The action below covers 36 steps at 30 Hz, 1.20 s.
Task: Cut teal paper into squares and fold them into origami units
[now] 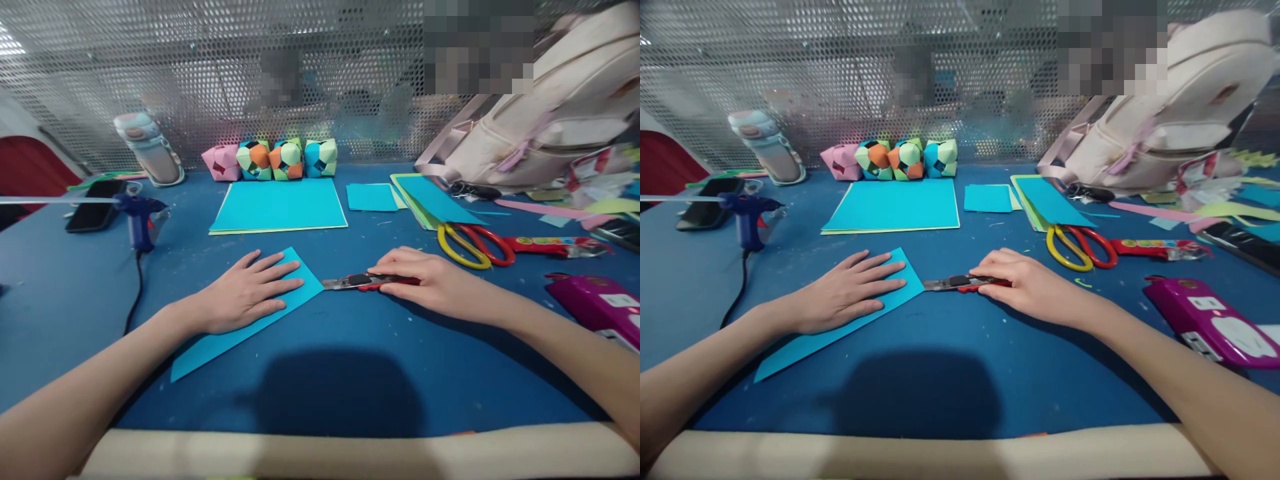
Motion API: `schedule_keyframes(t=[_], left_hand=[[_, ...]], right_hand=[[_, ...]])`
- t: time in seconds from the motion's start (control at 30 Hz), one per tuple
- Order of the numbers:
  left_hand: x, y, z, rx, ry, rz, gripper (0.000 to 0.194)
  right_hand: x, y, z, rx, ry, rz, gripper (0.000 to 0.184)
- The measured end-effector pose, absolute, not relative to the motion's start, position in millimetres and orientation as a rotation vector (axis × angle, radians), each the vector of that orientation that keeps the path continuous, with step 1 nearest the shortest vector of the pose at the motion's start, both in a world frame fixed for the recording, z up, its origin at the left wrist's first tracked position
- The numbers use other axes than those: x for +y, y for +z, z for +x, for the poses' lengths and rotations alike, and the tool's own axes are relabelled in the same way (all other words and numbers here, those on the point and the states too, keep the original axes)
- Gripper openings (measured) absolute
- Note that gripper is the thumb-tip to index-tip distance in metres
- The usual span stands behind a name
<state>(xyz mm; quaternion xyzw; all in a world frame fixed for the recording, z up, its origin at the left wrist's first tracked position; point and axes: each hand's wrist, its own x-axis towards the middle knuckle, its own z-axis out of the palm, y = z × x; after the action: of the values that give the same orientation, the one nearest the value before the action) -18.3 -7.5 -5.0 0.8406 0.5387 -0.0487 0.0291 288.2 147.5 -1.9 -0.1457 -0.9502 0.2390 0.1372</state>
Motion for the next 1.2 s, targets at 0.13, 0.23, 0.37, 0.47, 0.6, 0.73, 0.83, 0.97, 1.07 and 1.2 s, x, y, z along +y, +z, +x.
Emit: schedule_keyframes(t=[0.13, 0.23, 0.37, 0.47, 0.6, 0.73, 0.83, 0.97, 1.07, 1.2], left_hand=[[-7.1, -5.4, -17.9, 1.666, -0.149, 2.577, 0.051], [-6.9, -5.7, -18.1, 1.665, -0.143, 2.572, 0.051], [-6.9, -6.2, -18.3, 1.662, -0.128, 2.578, 0.050], [-7.0, -5.7, -17.6, 1.660, -0.129, 2.570, 0.050], [-7.1, -4.8, -17.2, 1.659, -0.128, 2.560, 0.050], [-7.2, -4.7, -17.7, 1.648, -0.117, 2.583, 0.050], [-7.3, -4.5, -17.6, 1.653, -0.127, 2.585, 0.050], [-7.2, -5.2, -17.6, 1.646, -0.128, 2.593, 0.050], [-7.2, -6.5, -18.4, 1.644, -0.128, 2.591, 0.050], [-7.4, -7.4, -18.8, 1.645, -0.128, 2.594, 0.050]], right_hand=[[146.4, -2.2, 287.5, -2.743, 0.698, -0.426, 0.028], [144.2, -2.0, 287.3, -2.735, 0.701, -0.438, 0.028], [141.4, 0.1, 287.3, -2.749, 0.701, -0.442, 0.029], [140.6, -0.7, 286.2, -2.740, 0.685, -0.444, 0.030], [141.4, -4.6, 284.9, -2.719, 0.681, -0.442, 0.031], [143.6, -5.9, 286.1, -2.743, 0.701, -0.425, 0.029], [144.0, -5.5, 286.4, -2.747, 0.691, -0.422, 0.030], [143.3, -5.0, 285.7, -2.735, 0.698, -0.419, 0.031], [143.3, -4.5, 285.6, -2.753, 0.727, -0.421, 0.030], [142.5, -4.4, 285.1, -2.728, 0.734, -0.435, 0.031]])
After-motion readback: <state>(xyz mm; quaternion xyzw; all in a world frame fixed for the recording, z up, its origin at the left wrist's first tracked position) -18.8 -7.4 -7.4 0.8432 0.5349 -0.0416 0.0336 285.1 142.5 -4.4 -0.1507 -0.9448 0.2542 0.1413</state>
